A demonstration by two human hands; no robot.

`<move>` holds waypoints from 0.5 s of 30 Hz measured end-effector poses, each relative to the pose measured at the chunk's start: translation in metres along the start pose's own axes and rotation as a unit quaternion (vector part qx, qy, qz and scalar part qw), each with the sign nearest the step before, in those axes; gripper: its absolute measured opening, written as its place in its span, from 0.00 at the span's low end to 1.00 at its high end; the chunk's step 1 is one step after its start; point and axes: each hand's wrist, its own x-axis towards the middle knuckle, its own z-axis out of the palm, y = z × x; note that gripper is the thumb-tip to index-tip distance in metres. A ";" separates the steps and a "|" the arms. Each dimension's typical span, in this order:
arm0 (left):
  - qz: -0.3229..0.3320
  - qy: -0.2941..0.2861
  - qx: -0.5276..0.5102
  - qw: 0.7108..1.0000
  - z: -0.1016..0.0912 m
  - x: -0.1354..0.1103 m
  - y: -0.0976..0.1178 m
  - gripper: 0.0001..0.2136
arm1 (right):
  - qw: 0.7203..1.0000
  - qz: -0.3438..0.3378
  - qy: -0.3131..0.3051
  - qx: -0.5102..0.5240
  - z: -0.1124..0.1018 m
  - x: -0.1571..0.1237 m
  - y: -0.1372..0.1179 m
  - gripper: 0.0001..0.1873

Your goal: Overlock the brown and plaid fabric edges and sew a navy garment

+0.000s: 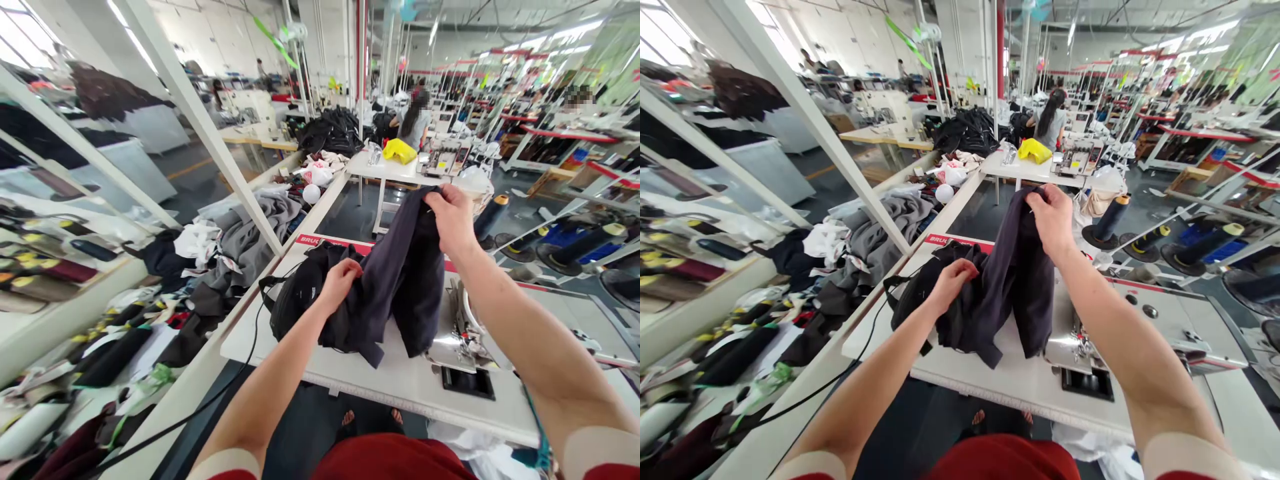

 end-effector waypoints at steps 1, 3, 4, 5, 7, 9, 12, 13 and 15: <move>0.010 -0.016 -0.012 1.000 -0.002 0.000 0.008 0.08 | 1.000 0.009 0.007 -0.003 -0.001 0.005 -0.002 0.08; 0.025 -0.049 -0.020 0.998 0.004 -0.007 0.019 0.14 | 0.999 0.032 0.012 0.004 -0.001 0.010 -0.007 0.09; 0.023 -0.052 -0.021 0.998 0.010 -0.012 0.021 0.17 | 0.999 0.044 0.011 0.012 0.000 0.011 -0.009 0.09; 0.017 -0.042 -0.022 0.999 0.014 -0.015 0.022 0.17 | 0.998 0.057 0.009 0.023 -0.001 0.012 -0.011 0.09; 0.000 0.007 -0.033 0.999 0.012 -0.014 0.021 0.13 | 0.995 0.090 -0.011 0.042 -0.007 0.013 -0.010 0.09; -0.009 0.060 -0.062 0.996 -0.010 -0.003 0.022 0.09 | 0.990 0.117 -0.068 0.027 -0.021 0.016 -0.002 0.08; 0.002 0.143 -0.099 0.985 -0.066 0.023 0.032 0.12 | 0.970 0.091 -0.204 -0.094 -0.048 0.015 0.025 0.10; 0.010 0.174 -0.112 0.978 -0.083 0.031 0.037 0.12 | 0.956 0.069 -0.246 -0.143 -0.054 0.011 0.036 0.10; 0.031 0.234 -0.147 0.961 -0.104 0.045 0.046 0.13 | 0.930 0.040 -0.300 -0.211 -0.060 0.001 0.057 0.11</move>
